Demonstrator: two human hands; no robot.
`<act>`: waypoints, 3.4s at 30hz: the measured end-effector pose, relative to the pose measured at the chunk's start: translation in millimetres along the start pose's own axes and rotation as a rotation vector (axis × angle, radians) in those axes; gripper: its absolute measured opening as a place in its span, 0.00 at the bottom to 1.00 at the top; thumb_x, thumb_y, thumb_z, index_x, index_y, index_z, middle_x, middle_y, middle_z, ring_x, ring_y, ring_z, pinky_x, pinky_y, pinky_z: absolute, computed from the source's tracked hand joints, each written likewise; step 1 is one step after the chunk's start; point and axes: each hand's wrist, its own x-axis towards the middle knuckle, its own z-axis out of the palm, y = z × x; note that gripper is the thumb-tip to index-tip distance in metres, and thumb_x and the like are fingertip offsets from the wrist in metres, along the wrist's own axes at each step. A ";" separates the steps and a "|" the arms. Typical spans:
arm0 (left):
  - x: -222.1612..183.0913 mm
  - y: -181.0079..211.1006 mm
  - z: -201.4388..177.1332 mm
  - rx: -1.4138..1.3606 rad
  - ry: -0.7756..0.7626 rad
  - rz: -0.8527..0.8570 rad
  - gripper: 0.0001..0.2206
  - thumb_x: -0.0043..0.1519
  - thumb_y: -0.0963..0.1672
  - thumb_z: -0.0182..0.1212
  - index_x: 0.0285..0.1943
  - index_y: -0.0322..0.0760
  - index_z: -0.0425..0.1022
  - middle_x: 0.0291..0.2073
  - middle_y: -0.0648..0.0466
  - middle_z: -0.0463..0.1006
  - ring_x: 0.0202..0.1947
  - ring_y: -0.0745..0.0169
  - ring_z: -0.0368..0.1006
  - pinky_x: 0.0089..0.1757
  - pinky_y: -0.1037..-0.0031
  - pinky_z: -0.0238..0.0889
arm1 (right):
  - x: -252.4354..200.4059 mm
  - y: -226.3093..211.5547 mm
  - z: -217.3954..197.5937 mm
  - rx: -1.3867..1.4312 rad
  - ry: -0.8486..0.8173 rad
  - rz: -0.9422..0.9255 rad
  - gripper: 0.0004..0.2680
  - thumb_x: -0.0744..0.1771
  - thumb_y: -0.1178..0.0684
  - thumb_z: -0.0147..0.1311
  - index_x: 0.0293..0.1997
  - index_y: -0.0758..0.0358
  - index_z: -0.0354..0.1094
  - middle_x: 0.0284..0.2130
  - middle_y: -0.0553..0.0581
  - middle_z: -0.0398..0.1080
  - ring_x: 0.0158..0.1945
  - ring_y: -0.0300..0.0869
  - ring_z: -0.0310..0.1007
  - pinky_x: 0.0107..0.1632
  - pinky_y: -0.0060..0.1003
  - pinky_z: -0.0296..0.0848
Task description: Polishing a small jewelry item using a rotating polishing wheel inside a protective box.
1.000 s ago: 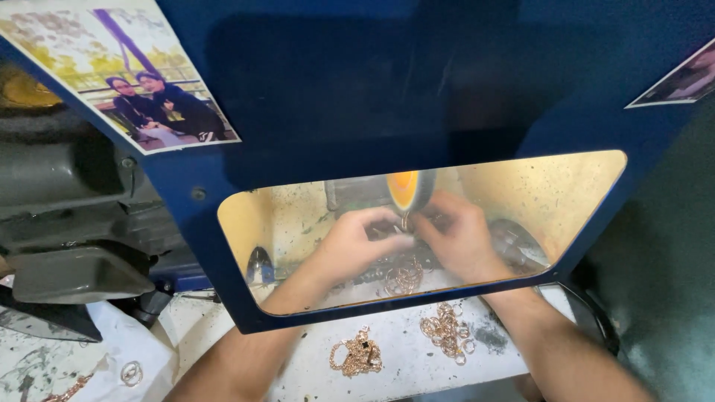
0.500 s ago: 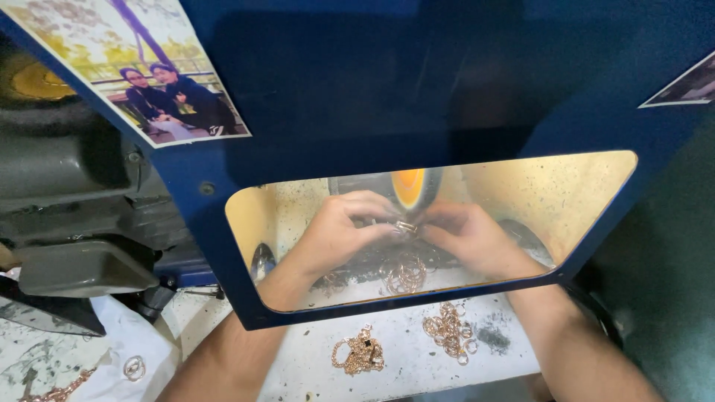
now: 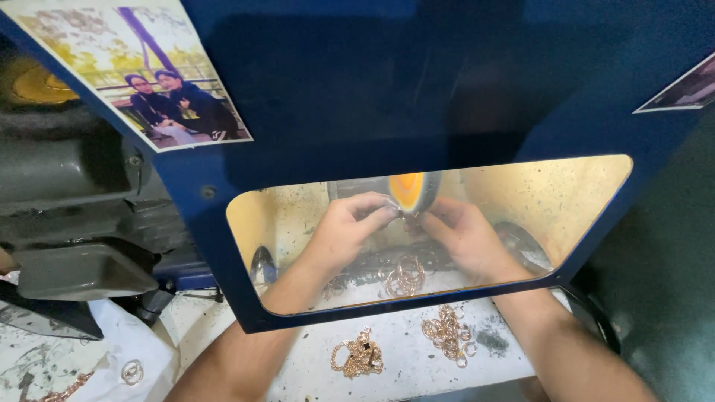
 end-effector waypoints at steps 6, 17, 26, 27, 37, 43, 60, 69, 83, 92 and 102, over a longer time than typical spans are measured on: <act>-4.3 -0.1 -2.6 -0.001 0.036 0.037 0.10 0.62 0.45 0.67 0.48 0.36 0.83 0.47 0.49 0.84 0.52 0.63 0.76 0.54 0.64 0.70 | 2.5 8.7 2.8 0.000 0.018 -0.014 0.10 0.69 0.54 0.53 0.50 0.70 0.76 0.37 0.63 0.81 0.43 0.43 0.79 0.52 0.46 0.77; -10.0 3.6 -12.8 0.037 -0.144 -0.023 0.12 0.61 0.48 0.66 0.48 0.38 0.84 0.48 0.47 0.84 0.56 0.51 0.76 0.58 0.56 0.65 | -1.9 -6.2 -3.4 -0.175 0.042 -0.012 0.09 0.66 0.53 0.61 0.48 0.64 0.78 0.39 0.60 0.82 0.48 0.40 0.77 0.57 0.45 0.74; -5.1 5.3 0.3 0.010 -0.015 -0.104 0.14 0.63 0.48 0.65 0.52 0.36 0.82 0.50 0.46 0.83 0.56 0.53 0.76 0.54 0.60 0.68 | -1.5 -16.9 12.2 -0.263 0.232 0.149 0.09 0.66 0.51 0.61 0.48 0.61 0.78 0.39 0.58 0.82 0.49 0.43 0.81 0.57 0.43 0.74; -5.5 5.0 -0.3 0.001 0.003 -0.114 0.15 0.62 0.49 0.65 0.53 0.36 0.82 0.50 0.45 0.83 0.55 0.54 0.76 0.53 0.61 0.70 | -2.1 -17.3 16.6 -0.278 0.308 0.137 0.08 0.66 0.52 0.62 0.47 0.62 0.78 0.38 0.58 0.82 0.49 0.45 0.81 0.57 0.44 0.74; -9.0 4.5 -4.9 0.004 0.004 -0.084 0.15 0.62 0.48 0.66 0.52 0.35 0.82 0.45 0.43 0.84 0.50 0.53 0.77 0.50 0.62 0.72 | -4.4 -19.5 15.6 -0.293 0.298 -0.146 0.05 0.64 0.57 0.65 0.42 0.62 0.79 0.35 0.58 0.82 0.47 0.44 0.81 0.55 0.44 0.76; -4.8 -4.8 -2.7 -0.039 -0.070 -0.128 0.18 0.61 0.49 0.66 0.54 0.34 0.81 0.48 0.39 0.83 0.52 0.44 0.77 0.51 0.58 0.72 | -1.8 -15.4 5.6 -0.342 0.268 -0.247 0.04 0.65 0.61 0.61 0.42 0.64 0.78 0.34 0.60 0.80 0.45 0.45 0.80 0.51 0.45 0.78; -4.7 -5.4 -8.2 -0.089 -0.049 -0.161 0.19 0.61 0.49 0.67 0.57 0.35 0.80 0.48 0.41 0.83 0.52 0.48 0.78 0.52 0.60 0.71 | 7.9 1.1 15.0 -0.265 0.280 -0.309 0.06 0.66 0.61 0.59 0.45 0.63 0.76 0.35 0.60 0.80 0.43 0.46 0.81 0.51 0.48 0.78; -6.3 -3.2 -9.5 -0.086 -0.037 -0.161 0.20 0.61 0.49 0.66 0.57 0.34 0.80 0.51 0.40 0.82 0.54 0.49 0.76 0.54 0.60 0.70 | 3.5 3.0 16.7 -0.276 0.280 -0.271 0.05 0.67 0.56 0.60 0.43 0.63 0.77 0.34 0.61 0.80 0.44 0.46 0.81 0.49 0.48 0.78; -10.0 4.9 -13.7 -0.068 -0.055 -0.177 0.19 0.62 0.49 0.65 0.58 0.35 0.79 0.53 0.40 0.81 0.58 0.46 0.74 0.57 0.56 0.66 | 0.6 -4.8 24.3 -0.220 0.269 -0.257 0.06 0.66 0.57 0.61 0.45 0.62 0.77 0.36 0.59 0.81 0.44 0.43 0.81 0.50 0.45 0.79; -6.1 3.7 -12.0 -0.043 -0.020 -0.212 0.21 0.62 0.51 0.65 0.61 0.40 0.79 0.49 0.47 0.82 0.51 0.58 0.73 0.53 0.61 0.67 | 0.2 2.3 22.5 -0.086 0.201 -0.081 0.08 0.65 0.56 0.61 0.46 0.65 0.77 0.39 0.62 0.81 0.48 0.42 0.78 0.53 0.48 0.77; -4.5 -0.4 -34.9 0.017 -0.134 0.011 0.13 0.61 0.48 0.67 0.49 0.39 0.83 0.49 0.48 0.83 0.56 0.52 0.74 0.59 0.55 0.63 | 4.7 16.9 25.6 -0.053 0.135 0.028 0.09 0.65 0.55 0.61 0.47 0.68 0.77 0.40 0.67 0.81 0.49 0.51 0.81 0.55 0.51 0.77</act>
